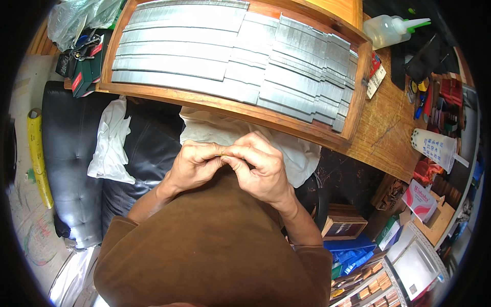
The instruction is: The person picks up a metal strip from a wooden tray and repeatedly bends, twists, and aligns it with their fingers. They wipe the strip with a white cloth and continue to manipulate its shape, occasionally comparing it to other strips in the tray. The person handles the metal strip one at a time, focusing on shaping and aligning the segments.
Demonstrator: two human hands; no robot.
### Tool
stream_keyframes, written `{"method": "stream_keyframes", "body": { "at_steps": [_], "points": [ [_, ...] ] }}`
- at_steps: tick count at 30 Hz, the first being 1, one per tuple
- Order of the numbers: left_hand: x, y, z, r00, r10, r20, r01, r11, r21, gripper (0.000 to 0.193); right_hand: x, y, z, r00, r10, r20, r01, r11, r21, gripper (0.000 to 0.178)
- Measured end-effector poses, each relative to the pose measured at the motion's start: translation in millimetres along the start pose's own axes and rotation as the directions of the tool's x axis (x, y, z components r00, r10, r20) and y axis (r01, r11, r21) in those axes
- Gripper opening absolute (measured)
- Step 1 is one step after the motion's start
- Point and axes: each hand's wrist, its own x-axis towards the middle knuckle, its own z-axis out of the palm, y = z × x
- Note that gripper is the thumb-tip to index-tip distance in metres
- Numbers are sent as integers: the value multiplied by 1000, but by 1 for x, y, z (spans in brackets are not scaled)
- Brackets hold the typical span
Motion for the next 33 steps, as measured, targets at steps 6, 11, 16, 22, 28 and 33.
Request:
{"method": "stream_keyframes", "body": {
  "at_steps": [6,11,16,22,28,33],
  "points": [
    [0,3,-1,998,-48,31,48,999,-4,28,-1,0,1,999,-16,-38,16,1000,11,13],
    [4,3,6,1000,-17,12,18,998,-56,26,-5,-5,-4,996,22,-84,-22,1000,-6,12],
    [6,1,10,997,80,-15,-81,995,-53,27,-11,-37,-53,967,149,-207,-170,981,-89,13],
    [10,0,10,994,108,2,-108,992,-60,26,-22,-91,-181,851,14,-526,-285,853,-438,4],
    [8,3,12,1000,17,-5,-18,989,-144,22,-24,-100,-178,884,-58,-465,-246,787,-566,6],
    [7,6,11,999,31,37,-28,996,-89,23,-4,-68,-67,977,162,-138,-196,937,-288,11]
  ]
}}
